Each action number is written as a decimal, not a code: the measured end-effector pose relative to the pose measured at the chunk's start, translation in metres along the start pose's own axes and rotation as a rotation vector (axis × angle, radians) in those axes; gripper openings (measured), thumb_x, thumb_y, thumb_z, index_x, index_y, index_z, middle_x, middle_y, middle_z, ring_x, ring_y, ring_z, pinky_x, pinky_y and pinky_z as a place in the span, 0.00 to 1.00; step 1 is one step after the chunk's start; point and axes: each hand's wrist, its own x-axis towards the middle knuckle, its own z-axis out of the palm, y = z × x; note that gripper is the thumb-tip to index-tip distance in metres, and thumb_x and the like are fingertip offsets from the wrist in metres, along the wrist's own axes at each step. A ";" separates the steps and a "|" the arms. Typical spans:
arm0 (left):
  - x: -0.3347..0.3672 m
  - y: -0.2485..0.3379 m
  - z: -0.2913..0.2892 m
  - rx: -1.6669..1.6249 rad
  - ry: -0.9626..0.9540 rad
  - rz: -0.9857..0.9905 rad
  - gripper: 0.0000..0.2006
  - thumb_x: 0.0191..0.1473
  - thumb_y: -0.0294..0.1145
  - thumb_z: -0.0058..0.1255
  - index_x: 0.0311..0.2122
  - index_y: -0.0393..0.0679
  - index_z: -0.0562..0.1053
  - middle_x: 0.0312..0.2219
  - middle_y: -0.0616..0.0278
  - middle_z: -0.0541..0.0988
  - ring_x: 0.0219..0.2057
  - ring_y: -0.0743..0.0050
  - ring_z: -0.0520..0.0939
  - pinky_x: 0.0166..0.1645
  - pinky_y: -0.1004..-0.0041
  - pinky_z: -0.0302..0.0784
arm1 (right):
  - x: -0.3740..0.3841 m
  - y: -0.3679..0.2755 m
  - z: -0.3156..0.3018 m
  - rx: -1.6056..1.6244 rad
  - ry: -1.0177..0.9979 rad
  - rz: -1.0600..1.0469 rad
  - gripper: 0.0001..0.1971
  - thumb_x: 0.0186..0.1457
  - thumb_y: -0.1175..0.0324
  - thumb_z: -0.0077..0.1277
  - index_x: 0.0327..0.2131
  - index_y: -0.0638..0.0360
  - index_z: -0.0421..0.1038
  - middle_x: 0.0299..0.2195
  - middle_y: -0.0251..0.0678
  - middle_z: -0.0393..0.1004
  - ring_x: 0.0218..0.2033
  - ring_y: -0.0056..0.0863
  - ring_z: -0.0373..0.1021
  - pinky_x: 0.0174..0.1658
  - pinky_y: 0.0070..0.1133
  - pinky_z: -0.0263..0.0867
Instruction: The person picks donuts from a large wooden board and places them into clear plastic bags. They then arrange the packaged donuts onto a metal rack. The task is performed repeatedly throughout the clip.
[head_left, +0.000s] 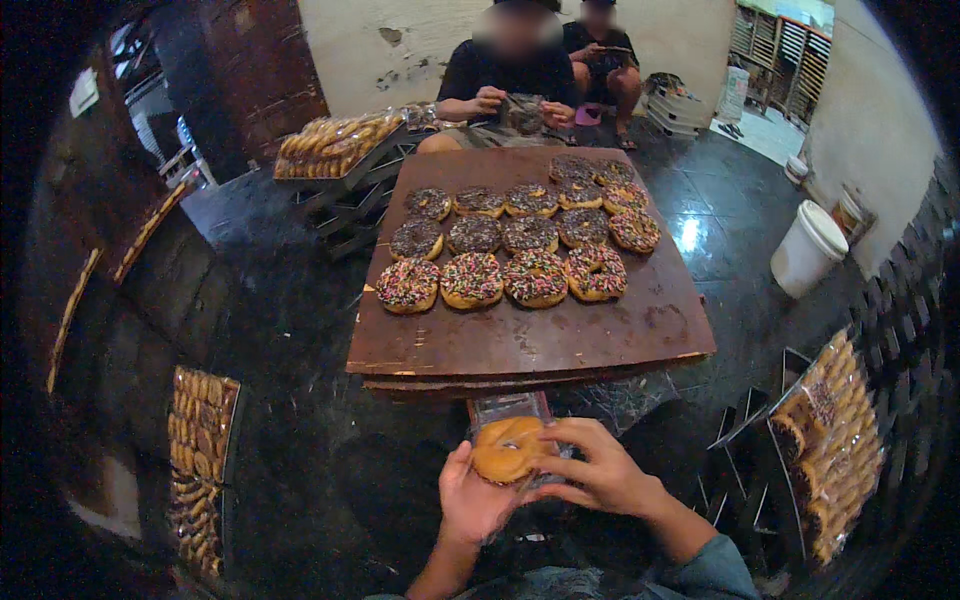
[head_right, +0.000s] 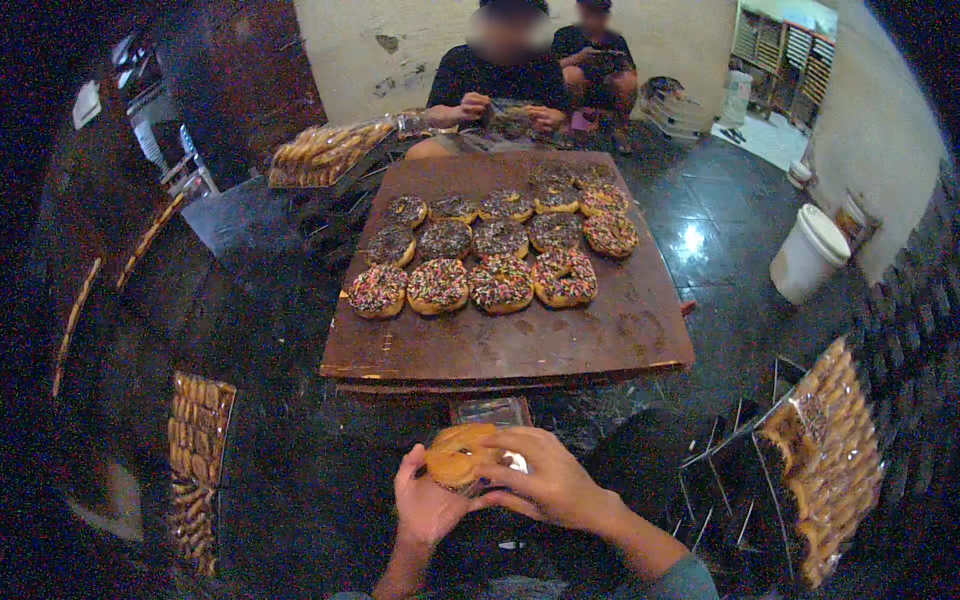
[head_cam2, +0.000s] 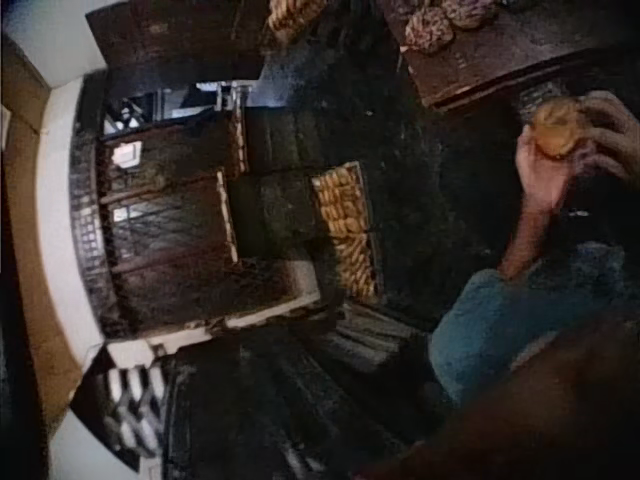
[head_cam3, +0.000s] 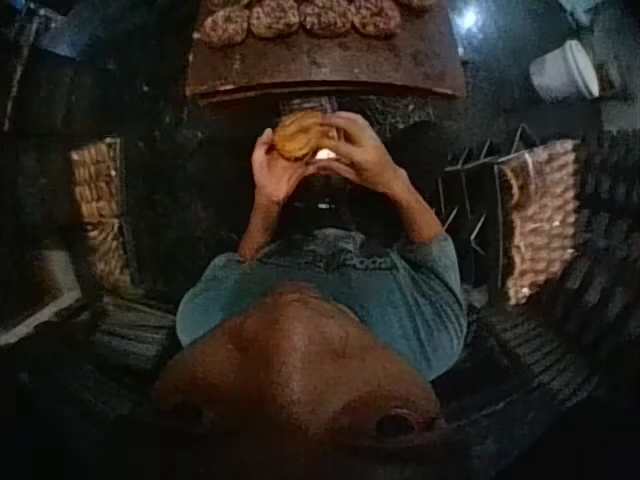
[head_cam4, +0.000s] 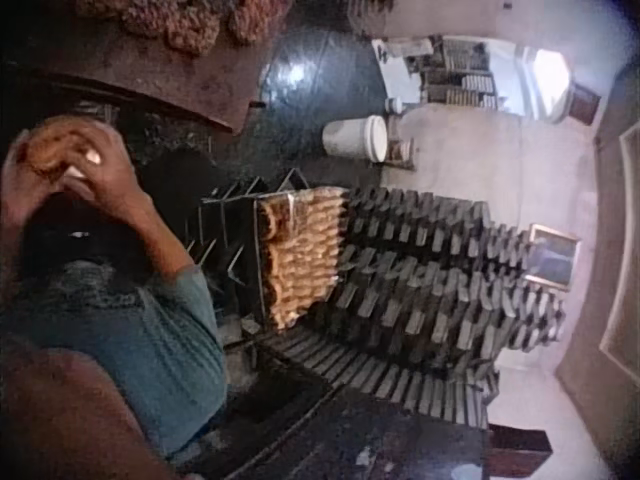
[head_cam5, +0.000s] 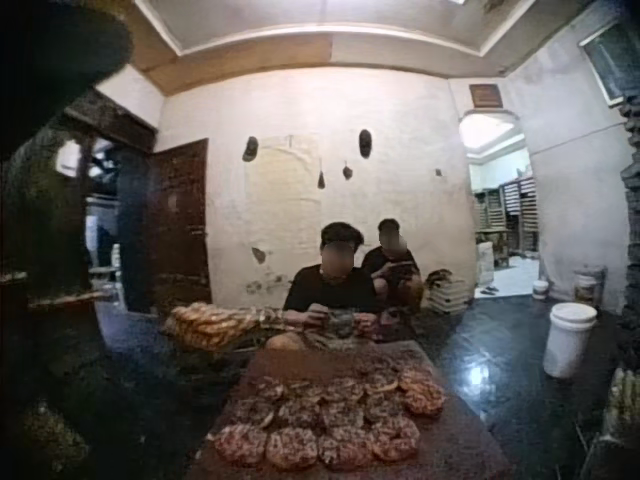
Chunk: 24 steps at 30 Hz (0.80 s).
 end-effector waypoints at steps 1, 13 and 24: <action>0.000 -0.002 0.001 0.050 -0.042 -0.044 0.33 0.53 0.56 0.32 0.58 0.43 0.52 0.56 0.49 0.58 0.53 0.45 0.63 0.54 0.33 0.48 | 0.001 0.000 0.002 0.034 0.039 -0.019 0.17 0.39 0.67 0.60 0.36 0.55 0.70 0.42 0.39 0.69 0.44 0.40 0.66 0.46 0.33 0.62; 0.018 -0.048 -0.023 1.294 0.135 0.470 0.03 0.50 0.23 0.49 0.31 0.37 0.71 0.34 0.60 0.71 0.36 0.76 0.71 0.42 0.77 0.67 | -0.089 0.003 0.006 0.756 0.534 0.754 0.03 0.55 0.76 0.44 0.29 0.62 0.62 0.34 0.40 0.69 0.33 0.26 0.69 0.40 0.22 0.65; 0.044 -0.053 -0.043 1.552 0.256 0.459 0.10 0.50 0.20 0.49 0.39 0.37 0.68 0.27 0.65 0.73 0.30 0.80 0.74 0.37 0.80 0.70 | -0.140 0.045 0.022 0.533 0.440 0.763 0.01 0.50 0.76 0.50 0.26 0.61 0.71 0.26 0.31 0.71 0.22 0.15 0.66 0.27 0.13 0.62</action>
